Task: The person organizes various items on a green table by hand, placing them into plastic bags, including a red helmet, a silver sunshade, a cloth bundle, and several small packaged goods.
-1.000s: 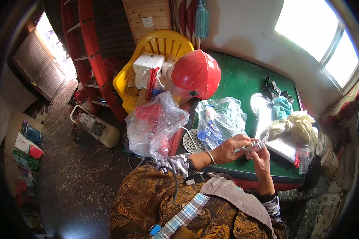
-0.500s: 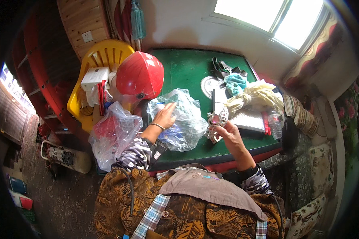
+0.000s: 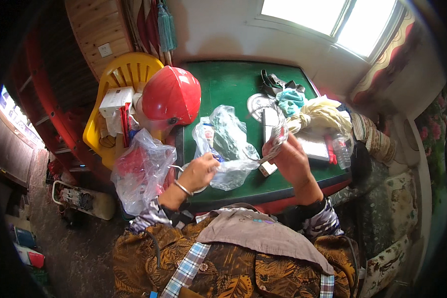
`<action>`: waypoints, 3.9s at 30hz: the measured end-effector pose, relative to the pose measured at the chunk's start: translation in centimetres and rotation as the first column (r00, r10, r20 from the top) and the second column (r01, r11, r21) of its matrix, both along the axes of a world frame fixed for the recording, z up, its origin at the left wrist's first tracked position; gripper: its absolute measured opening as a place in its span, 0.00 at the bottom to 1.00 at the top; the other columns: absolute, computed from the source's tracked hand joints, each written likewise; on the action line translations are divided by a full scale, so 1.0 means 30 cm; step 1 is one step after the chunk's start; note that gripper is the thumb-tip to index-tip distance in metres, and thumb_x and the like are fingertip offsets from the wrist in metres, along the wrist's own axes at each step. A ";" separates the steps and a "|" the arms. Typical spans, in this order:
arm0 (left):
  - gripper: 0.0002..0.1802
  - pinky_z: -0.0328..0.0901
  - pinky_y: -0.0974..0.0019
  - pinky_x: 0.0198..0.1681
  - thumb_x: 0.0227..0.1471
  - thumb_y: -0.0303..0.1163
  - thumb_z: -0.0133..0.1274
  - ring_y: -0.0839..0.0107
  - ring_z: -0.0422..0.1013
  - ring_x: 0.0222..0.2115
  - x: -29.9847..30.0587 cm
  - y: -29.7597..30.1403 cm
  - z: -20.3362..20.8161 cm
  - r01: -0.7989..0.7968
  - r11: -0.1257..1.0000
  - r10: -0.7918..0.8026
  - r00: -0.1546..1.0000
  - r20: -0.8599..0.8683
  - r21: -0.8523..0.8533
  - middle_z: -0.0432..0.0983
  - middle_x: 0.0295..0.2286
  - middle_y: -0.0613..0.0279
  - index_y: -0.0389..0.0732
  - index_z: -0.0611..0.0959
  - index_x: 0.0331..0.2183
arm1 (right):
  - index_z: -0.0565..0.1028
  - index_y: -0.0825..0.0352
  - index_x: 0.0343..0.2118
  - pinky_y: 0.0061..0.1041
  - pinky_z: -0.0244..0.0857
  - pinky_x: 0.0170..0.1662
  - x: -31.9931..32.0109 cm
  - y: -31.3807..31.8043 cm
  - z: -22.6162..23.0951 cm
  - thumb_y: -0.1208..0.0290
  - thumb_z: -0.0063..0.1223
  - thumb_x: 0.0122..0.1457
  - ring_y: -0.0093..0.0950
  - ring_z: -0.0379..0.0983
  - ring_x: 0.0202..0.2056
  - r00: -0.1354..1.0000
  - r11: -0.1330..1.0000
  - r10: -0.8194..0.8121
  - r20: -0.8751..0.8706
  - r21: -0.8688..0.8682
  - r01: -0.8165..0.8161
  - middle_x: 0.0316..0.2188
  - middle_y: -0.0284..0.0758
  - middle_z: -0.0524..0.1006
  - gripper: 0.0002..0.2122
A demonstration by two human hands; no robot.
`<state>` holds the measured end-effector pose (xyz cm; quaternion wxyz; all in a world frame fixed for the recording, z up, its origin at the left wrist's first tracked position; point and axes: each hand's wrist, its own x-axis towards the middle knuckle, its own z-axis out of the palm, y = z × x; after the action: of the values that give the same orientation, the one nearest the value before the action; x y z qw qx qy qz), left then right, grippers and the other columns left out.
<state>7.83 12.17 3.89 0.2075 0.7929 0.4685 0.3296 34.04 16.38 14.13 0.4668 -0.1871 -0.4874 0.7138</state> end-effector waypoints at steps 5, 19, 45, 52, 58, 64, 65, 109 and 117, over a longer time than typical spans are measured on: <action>0.06 0.67 0.58 0.33 0.43 0.22 0.52 0.55 0.70 0.31 0.007 -0.150 0.087 0.051 0.994 -0.041 0.993 -0.110 0.095 0.67 0.28 0.55 0.38 0.76 0.29 | 0.67 0.69 0.45 0.20 0.60 0.27 -0.142 0.036 0.072 0.65 0.40 0.64 0.22 0.67 0.27 0.976 0.979 0.203 0.079 -0.007 -0.203 0.29 0.34 0.72 0.13; 0.12 0.65 0.61 0.30 0.40 0.20 0.54 0.60 0.69 0.28 -0.041 -0.288 0.147 -0.228 0.930 0.263 0.961 -0.089 0.287 0.67 0.26 0.59 0.39 0.78 0.32 | 0.78 0.69 0.32 0.35 0.70 0.40 -0.285 0.098 -0.383 0.54 0.50 0.53 0.42 0.76 0.37 -0.149 0.574 -0.349 0.925 0.086 -0.815 0.33 0.45 0.78 0.19; 0.10 0.66 0.66 0.36 0.44 0.15 0.48 0.60 0.71 0.30 0.010 0.096 0.547 -0.227 0.910 0.261 0.964 -0.053 0.346 0.73 0.29 0.52 0.32 0.77 0.33 | 0.69 0.64 0.28 0.40 0.66 0.34 0.804 0.188 -0.792 0.72 0.49 0.51 0.41 0.71 0.32 -0.194 0.479 -0.827 0.528 0.842 0.248 0.26 0.39 0.71 0.03; 0.14 0.67 0.66 0.28 0.46 0.21 0.54 0.65 0.73 0.25 0.514 0.423 0.675 0.349 0.920 -0.284 0.908 -0.309 0.179 0.74 0.31 0.52 0.35 0.77 0.38 | 0.67 0.65 0.25 0.40 0.66 0.32 0.806 0.173 -0.801 0.72 0.49 0.50 0.41 0.71 0.28 -0.189 0.454 -0.823 0.536 0.820 0.348 0.23 0.39 0.71 0.04; 0.45 0.66 0.59 0.47 0.41 0.48 0.62 0.52 0.71 0.43 0.881 0.848 0.352 0.330 0.941 -0.331 0.840 -0.430 -0.078 0.71 0.43 0.42 0.38 0.63 0.56 | 0.69 0.64 0.25 0.37 0.67 0.30 0.801 0.182 -0.808 0.73 0.48 0.50 0.40 0.72 0.27 -0.180 0.461 -0.808 0.562 0.791 0.402 0.21 0.39 0.72 0.02; 0.62 0.63 0.51 0.49 0.32 0.44 0.65 0.45 0.63 0.48 1.055 1.049 -0.151 0.103 0.995 -0.079 0.779 -0.622 0.003 0.66 0.48 0.46 0.49 0.44 0.63 | 0.68 0.64 0.23 0.38 0.67 0.30 0.801 0.197 -0.845 0.72 0.49 0.49 0.40 0.72 0.26 -0.145 0.398 -0.849 0.509 0.795 0.458 0.20 0.39 0.71 0.04; 0.61 0.63 0.50 0.48 0.32 0.41 0.64 0.45 0.64 0.48 1.060 1.070 -0.148 0.066 0.997 -0.081 0.771 -0.632 -0.047 0.68 0.46 0.46 0.49 0.45 0.62 | 0.67 0.63 0.23 0.39 0.66 0.29 0.805 0.193 -0.842 0.70 0.49 0.49 0.40 0.72 0.26 -0.135 0.375 -0.864 0.485 0.799 0.471 0.20 0.40 0.72 0.05; 0.43 0.63 0.49 0.47 0.39 0.39 0.63 0.50 0.65 0.47 1.524 1.277 -0.327 0.183 0.983 -0.139 0.725 -0.674 -0.006 0.69 0.44 0.45 0.43 0.62 0.56 | 0.67 0.63 0.23 0.35 0.67 0.27 0.806 0.186 -0.813 0.73 0.50 0.48 0.36 0.71 0.24 -0.143 0.337 -0.877 0.459 0.800 0.497 0.18 0.36 0.70 0.04; 0.44 0.66 0.61 0.45 0.35 0.33 0.61 0.61 0.71 0.41 1.329 1.356 -0.255 0.007 0.903 -0.077 0.986 -0.147 -0.430 0.74 0.40 0.48 0.34 0.63 0.55 | 0.67 0.63 0.23 0.36 0.67 0.28 0.812 0.185 -0.825 0.73 0.50 0.47 0.37 0.71 0.24 -0.132 0.344 -0.875 0.465 0.791 0.506 0.18 0.37 0.71 0.04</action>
<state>47.71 52.85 -3.75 0.3449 0.7620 0.5273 0.1495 58.40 21.94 -10.63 0.4649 -0.6715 -0.5768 0.0149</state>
